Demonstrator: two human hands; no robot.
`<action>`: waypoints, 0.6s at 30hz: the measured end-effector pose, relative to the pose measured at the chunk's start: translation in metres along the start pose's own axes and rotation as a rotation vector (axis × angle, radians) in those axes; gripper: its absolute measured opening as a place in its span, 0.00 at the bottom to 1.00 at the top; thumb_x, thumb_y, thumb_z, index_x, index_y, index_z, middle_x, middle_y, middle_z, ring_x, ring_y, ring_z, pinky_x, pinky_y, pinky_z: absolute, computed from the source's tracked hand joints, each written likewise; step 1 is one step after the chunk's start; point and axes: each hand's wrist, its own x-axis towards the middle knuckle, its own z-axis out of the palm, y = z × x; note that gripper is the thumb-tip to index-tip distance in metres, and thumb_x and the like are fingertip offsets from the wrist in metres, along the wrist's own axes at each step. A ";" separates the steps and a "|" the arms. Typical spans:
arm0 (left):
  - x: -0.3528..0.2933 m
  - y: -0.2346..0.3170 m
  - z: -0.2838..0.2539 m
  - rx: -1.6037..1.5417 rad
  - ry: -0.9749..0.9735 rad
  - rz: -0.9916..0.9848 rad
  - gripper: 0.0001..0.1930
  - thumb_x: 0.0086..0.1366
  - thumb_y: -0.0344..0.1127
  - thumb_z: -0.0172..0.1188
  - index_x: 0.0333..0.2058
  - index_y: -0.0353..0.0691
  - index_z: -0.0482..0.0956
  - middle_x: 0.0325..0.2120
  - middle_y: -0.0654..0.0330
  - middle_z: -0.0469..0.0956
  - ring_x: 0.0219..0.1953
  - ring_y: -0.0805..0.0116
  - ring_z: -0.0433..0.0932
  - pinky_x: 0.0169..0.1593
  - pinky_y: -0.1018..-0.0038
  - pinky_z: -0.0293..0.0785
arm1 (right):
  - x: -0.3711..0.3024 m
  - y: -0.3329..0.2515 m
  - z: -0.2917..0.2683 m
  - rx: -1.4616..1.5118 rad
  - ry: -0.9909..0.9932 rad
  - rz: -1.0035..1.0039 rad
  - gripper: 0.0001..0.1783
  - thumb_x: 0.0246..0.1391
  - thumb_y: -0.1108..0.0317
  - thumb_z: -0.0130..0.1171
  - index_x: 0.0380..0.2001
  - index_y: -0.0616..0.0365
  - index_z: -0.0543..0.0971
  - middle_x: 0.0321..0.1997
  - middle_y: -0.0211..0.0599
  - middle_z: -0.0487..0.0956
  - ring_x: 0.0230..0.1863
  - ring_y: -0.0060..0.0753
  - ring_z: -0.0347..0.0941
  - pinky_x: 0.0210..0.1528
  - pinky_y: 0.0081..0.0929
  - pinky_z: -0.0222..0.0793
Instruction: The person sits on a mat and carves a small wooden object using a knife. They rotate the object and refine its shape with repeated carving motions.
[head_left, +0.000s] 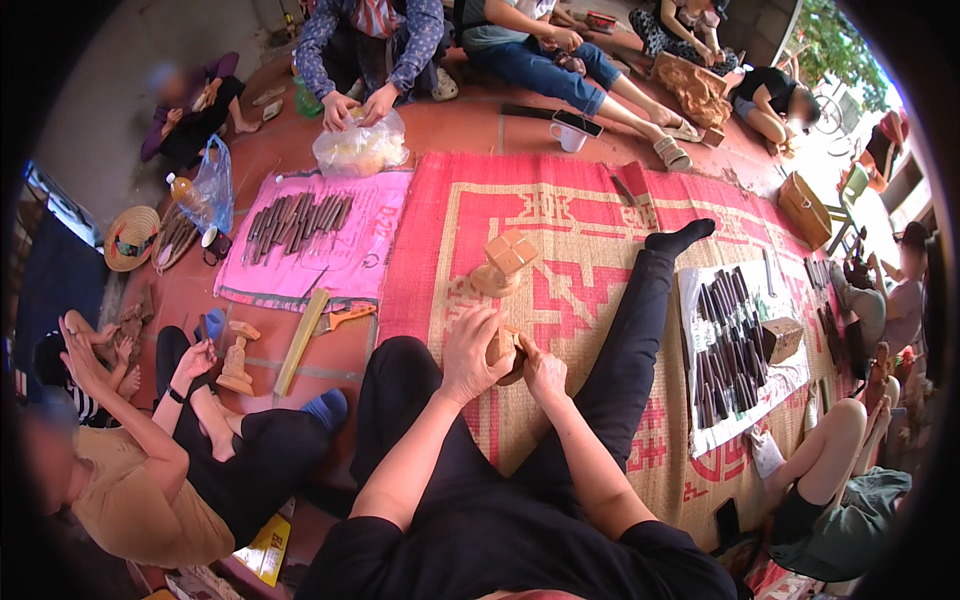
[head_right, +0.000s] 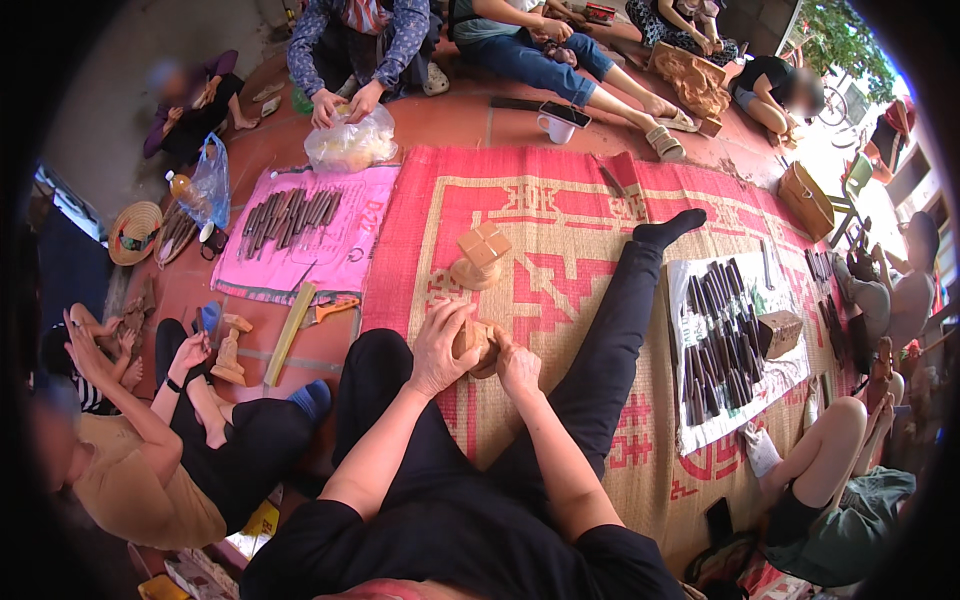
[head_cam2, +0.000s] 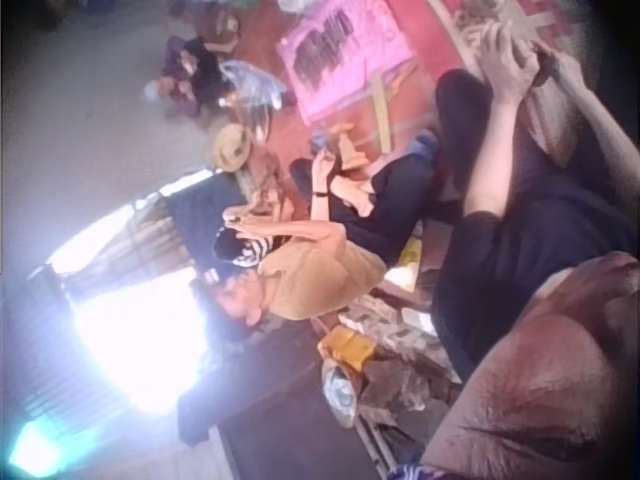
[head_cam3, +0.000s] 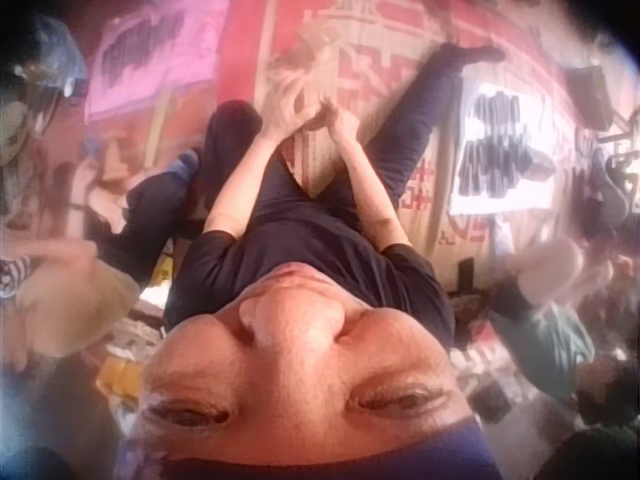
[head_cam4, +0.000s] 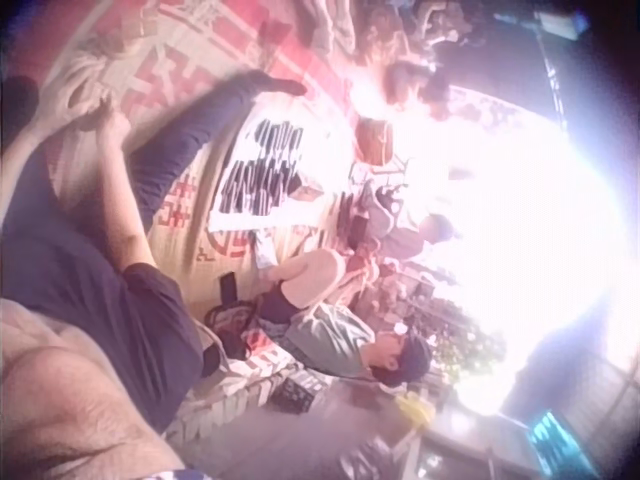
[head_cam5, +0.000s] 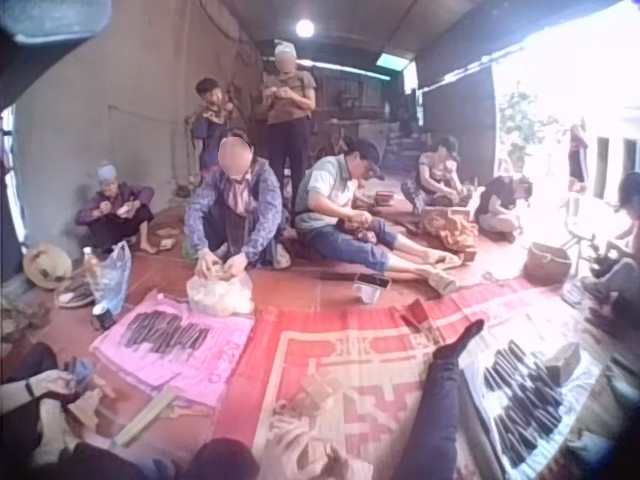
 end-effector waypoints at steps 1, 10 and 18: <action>-0.003 0.000 -0.001 0.008 -0.006 -0.010 0.31 0.50 0.43 0.64 0.55 0.41 0.73 0.52 0.53 0.73 0.58 0.49 0.69 0.66 0.56 0.64 | 0.002 -0.012 -0.011 -0.005 -0.050 0.001 0.25 0.59 0.66 0.52 0.60 0.37 0.72 0.31 0.49 0.83 0.32 0.51 0.82 0.36 0.47 0.76; -0.001 -0.002 -0.002 -0.017 0.004 -0.012 0.31 0.50 0.43 0.64 0.54 0.42 0.74 0.52 0.53 0.73 0.58 0.49 0.69 0.65 0.55 0.64 | 0.010 -0.023 -0.019 0.019 -0.142 0.095 0.23 0.59 0.65 0.50 0.58 0.37 0.74 0.35 0.49 0.83 0.37 0.52 0.82 0.41 0.49 0.76; -0.004 -0.002 -0.003 -0.016 -0.001 -0.020 0.32 0.50 0.44 0.64 0.55 0.40 0.73 0.52 0.53 0.72 0.58 0.50 0.69 0.64 0.55 0.64 | 0.018 -0.045 -0.030 0.058 -0.058 -0.004 0.17 0.60 0.63 0.51 0.50 0.39 0.80 0.33 0.48 0.84 0.34 0.51 0.82 0.38 0.45 0.77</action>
